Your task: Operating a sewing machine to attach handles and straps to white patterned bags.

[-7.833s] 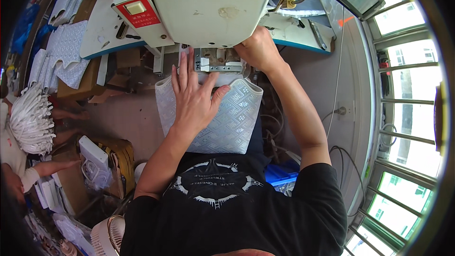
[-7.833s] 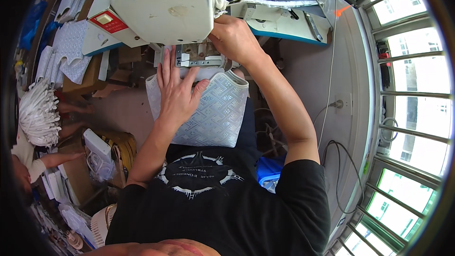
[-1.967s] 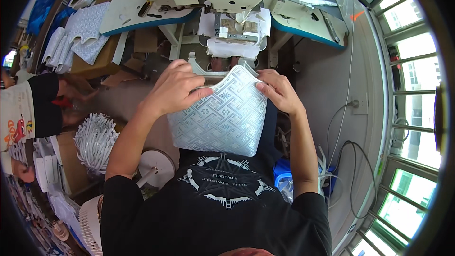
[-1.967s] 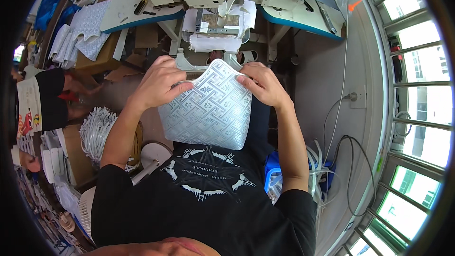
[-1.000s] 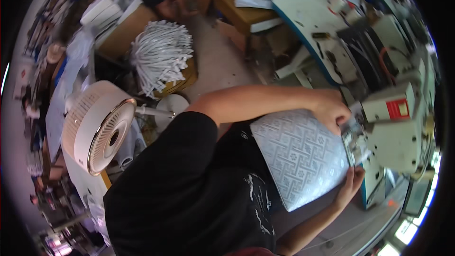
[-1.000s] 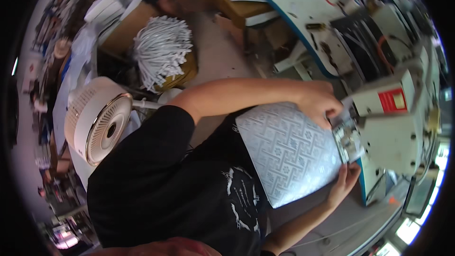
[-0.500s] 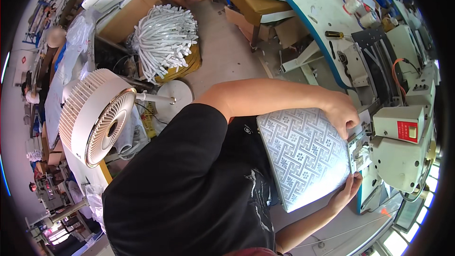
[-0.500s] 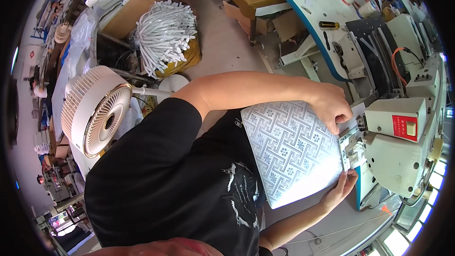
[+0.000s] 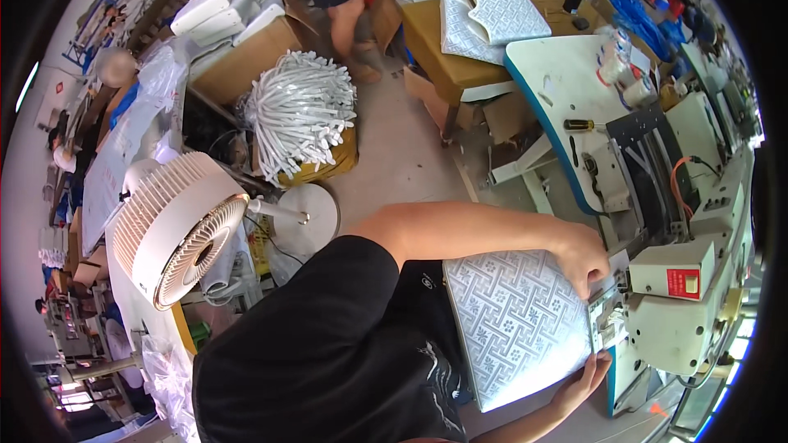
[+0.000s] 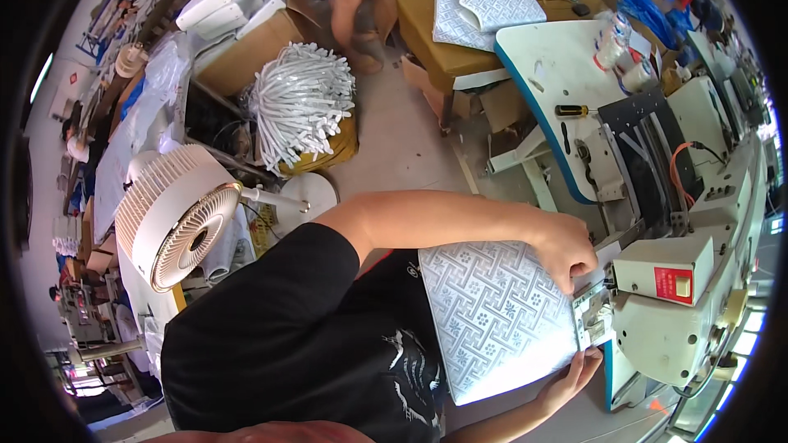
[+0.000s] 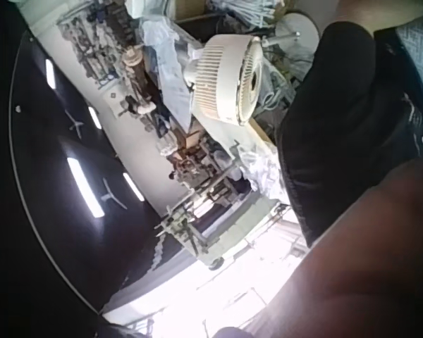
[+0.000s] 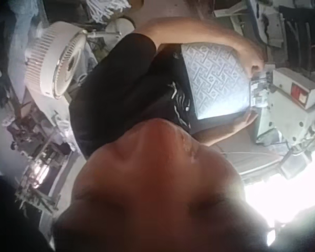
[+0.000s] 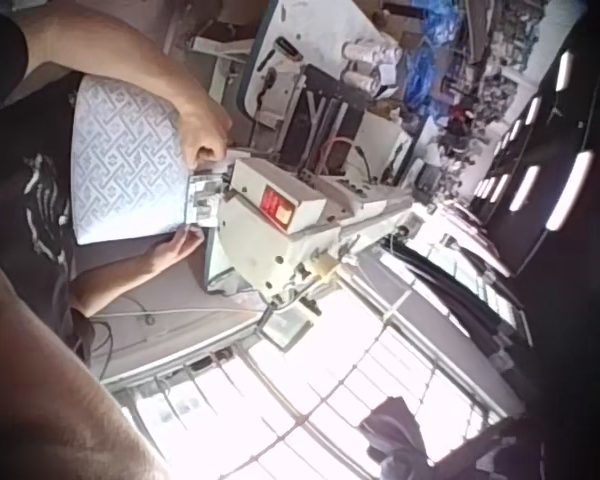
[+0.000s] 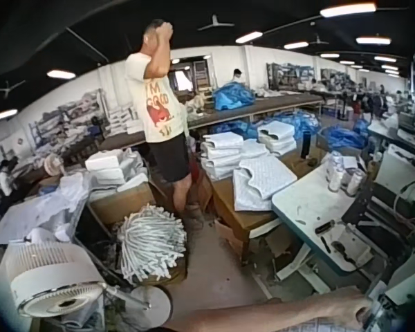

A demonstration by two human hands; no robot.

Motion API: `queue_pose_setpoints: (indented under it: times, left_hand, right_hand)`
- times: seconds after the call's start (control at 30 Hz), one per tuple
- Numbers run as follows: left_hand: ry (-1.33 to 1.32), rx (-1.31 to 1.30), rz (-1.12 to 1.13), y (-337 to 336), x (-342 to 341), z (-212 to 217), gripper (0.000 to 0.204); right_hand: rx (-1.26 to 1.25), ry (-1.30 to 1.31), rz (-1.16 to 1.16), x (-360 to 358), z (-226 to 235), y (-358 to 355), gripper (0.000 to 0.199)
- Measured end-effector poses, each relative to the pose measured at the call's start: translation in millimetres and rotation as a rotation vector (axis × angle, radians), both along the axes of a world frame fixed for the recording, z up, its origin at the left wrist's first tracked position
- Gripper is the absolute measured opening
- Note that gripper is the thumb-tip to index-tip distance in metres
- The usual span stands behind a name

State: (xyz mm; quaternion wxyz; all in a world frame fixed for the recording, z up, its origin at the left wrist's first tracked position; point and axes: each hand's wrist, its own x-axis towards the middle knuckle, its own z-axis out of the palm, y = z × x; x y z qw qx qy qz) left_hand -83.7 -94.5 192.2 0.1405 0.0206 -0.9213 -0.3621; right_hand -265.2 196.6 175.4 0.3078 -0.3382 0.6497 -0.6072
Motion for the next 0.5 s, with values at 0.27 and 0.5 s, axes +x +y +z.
queue_pose_setpoints:
  times: [0.27,0.5]
  left_hand:
    - [-0.113,0.110,-0.072,-24,11,8,0.039]
    - [-0.367,0.308,-0.085,-16,-8,48,0.029]
  right_hand:
    - [0.031,-0.033,-0.024,17,13,-20,0.013]
    - [0.050,-0.201,-0.137,7,28,-16,0.019]
